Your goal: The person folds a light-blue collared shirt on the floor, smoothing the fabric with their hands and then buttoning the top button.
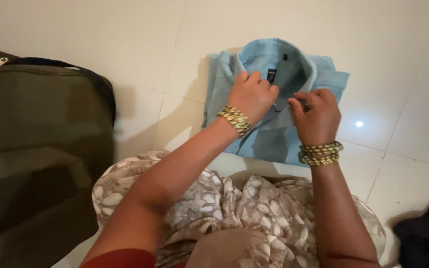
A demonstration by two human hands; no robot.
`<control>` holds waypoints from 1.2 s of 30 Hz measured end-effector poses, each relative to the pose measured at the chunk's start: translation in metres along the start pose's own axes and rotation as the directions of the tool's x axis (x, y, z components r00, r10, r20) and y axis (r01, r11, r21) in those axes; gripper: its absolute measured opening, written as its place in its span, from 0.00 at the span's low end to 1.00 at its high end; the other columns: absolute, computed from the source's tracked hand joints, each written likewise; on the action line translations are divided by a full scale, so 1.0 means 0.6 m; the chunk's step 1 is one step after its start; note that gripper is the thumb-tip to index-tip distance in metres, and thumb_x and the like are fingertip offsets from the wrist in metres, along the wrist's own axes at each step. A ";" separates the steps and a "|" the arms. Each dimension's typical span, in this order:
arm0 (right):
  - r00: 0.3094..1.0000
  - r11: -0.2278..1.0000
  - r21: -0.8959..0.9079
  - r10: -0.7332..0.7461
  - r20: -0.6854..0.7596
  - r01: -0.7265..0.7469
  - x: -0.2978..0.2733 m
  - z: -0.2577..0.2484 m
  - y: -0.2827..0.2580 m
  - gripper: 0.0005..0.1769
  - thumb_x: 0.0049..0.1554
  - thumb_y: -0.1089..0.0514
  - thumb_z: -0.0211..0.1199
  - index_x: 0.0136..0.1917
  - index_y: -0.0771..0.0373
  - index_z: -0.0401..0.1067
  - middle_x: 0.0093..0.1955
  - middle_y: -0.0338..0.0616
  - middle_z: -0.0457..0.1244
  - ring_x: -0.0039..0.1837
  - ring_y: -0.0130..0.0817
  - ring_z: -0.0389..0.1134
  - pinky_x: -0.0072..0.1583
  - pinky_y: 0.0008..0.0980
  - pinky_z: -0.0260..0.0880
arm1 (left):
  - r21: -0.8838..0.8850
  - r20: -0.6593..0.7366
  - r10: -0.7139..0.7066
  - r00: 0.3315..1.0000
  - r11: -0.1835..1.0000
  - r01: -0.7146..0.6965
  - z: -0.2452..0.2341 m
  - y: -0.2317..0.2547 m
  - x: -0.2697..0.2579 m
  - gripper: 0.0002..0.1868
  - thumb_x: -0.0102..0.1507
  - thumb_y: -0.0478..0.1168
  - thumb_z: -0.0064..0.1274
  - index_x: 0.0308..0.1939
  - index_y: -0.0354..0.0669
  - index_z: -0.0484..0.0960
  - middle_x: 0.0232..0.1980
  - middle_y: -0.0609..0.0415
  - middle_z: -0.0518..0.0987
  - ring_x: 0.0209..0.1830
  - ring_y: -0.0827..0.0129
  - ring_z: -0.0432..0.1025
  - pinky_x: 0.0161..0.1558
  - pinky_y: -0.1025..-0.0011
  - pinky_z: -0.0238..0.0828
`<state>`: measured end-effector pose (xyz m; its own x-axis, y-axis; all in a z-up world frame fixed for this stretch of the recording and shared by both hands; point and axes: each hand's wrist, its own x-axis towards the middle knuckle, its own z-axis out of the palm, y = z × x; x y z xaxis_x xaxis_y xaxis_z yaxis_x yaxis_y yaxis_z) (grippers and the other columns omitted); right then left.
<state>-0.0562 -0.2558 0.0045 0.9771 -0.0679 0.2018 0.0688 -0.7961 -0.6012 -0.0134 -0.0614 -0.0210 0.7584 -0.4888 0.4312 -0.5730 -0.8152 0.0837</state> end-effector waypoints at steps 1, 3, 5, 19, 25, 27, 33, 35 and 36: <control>0.999 0.998 -0.030 -0.050 0.002 0.051 0.004 0.009 0.005 0.12 0.54 0.56 0.76 0.51 0.59 0.80 0.49 0.46 0.66 0.43 0.39 0.69 0.47 0.40 0.70 | -0.002 -0.004 -0.001 1.000 1.000 0.001 0.029 0.013 0.015 0.05 0.59 0.40 0.53 0.29 0.51 0.81 0.31 0.58 0.78 0.43 0.61 0.69 0.45 0.59 0.61; 0.995 0.993 -0.061 -0.104 0.002 0.104 0.007 0.038 0.021 0.14 0.52 0.58 0.77 0.52 0.60 0.81 0.48 0.47 0.66 0.43 0.40 0.68 0.47 0.40 0.70 | 0.184 0.167 -0.184 0.969 0.971 0.153 0.086 0.028 0.032 0.05 0.54 0.41 0.52 0.24 0.51 0.82 0.34 0.58 0.79 0.45 0.62 0.70 0.46 0.58 0.64; 0.995 0.993 -0.050 -0.104 0.008 0.104 0.009 0.066 0.040 0.15 0.49 0.59 0.77 0.51 0.58 0.82 0.47 0.47 0.65 0.43 0.42 0.68 0.47 0.41 0.70 | 0.144 0.095 -0.237 0.967 0.964 0.222 0.122 0.031 0.021 0.05 0.54 0.41 0.52 0.25 0.51 0.82 0.38 0.57 0.78 0.48 0.61 0.71 0.46 0.58 0.65; 0.996 0.996 0.040 -0.080 0.033 0.079 -0.004 0.152 0.028 0.21 0.50 0.59 0.73 0.58 0.59 0.79 0.49 0.48 0.61 0.52 0.47 0.64 0.53 0.44 0.67 | -0.650 0.249 -0.364 0.897 0.624 0.434 0.093 -0.002 0.001 0.14 0.58 0.30 0.58 0.45 0.42 0.73 0.47 0.45 0.74 0.46 0.51 0.73 0.48 0.59 0.74; 1.000 0.991 -0.131 -0.008 0.008 0.009 -0.006 0.158 -0.006 0.21 0.49 0.46 0.77 0.52 0.57 0.80 0.50 0.46 0.63 0.52 0.47 0.66 0.50 0.47 0.68 | -0.838 0.545 -0.291 0.786 -0.225 0.498 0.112 -0.079 -0.013 0.12 0.59 0.33 0.56 0.47 0.44 0.77 0.44 0.59 0.79 0.42 0.74 0.79 0.38 0.65 0.84; 1.000 0.991 -0.130 -0.018 0.005 0.018 -0.003 0.157 -0.018 0.23 0.49 0.42 0.77 0.52 0.56 0.80 0.49 0.45 0.63 0.52 0.47 0.66 0.49 0.47 0.68 | -0.911 0.361 -0.460 0.812 0.015 0.413 0.130 -0.118 -0.020 0.09 0.64 0.33 0.59 0.48 0.41 0.80 0.47 0.58 0.82 0.45 0.79 0.77 0.49 0.74 0.77; 1.000 0.986 -0.168 0.008 0.025 -0.004 0.002 0.162 -0.016 0.24 0.50 0.41 0.76 0.54 0.55 0.80 0.51 0.47 0.62 0.55 0.49 0.64 0.52 0.47 0.68 | -0.756 0.119 -0.900 0.420 0.192 0.626 0.191 -0.264 -0.063 0.14 0.61 0.35 0.60 0.50 0.40 0.81 0.43 0.56 0.84 0.41 0.72 0.78 0.46 0.75 0.78; 0.993 0.981 -0.162 -0.099 0.061 0.107 0.004 0.166 -0.013 0.29 0.49 0.45 0.76 0.61 0.58 0.79 0.52 0.51 0.61 0.53 0.51 0.62 0.53 0.47 0.66 | -0.795 0.279 -0.851 0.445 0.055 0.604 0.202 -0.279 -0.076 0.14 0.63 0.35 0.57 0.53 0.39 0.80 0.45 0.54 0.84 0.42 0.71 0.77 0.45 0.73 0.76; 0.993 0.981 -0.161 -0.100 0.060 0.108 0.004 0.168 -0.011 0.29 0.49 0.45 0.76 0.61 0.58 0.79 0.52 0.51 0.61 0.53 0.51 0.62 0.53 0.47 0.66 | -0.807 0.424 -0.773 0.471 -0.086 0.585 0.204 -0.283 -0.078 0.15 0.66 0.35 0.54 0.57 0.39 0.79 0.47 0.52 0.83 0.43 0.70 0.76 0.44 0.72 0.75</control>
<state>-0.0337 -0.1901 -0.0689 0.9756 0.0478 0.2142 0.1406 -0.8854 -0.4430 0.0866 0.0617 -0.1654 0.9323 0.2680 -0.2428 0.2425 0.0349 0.9695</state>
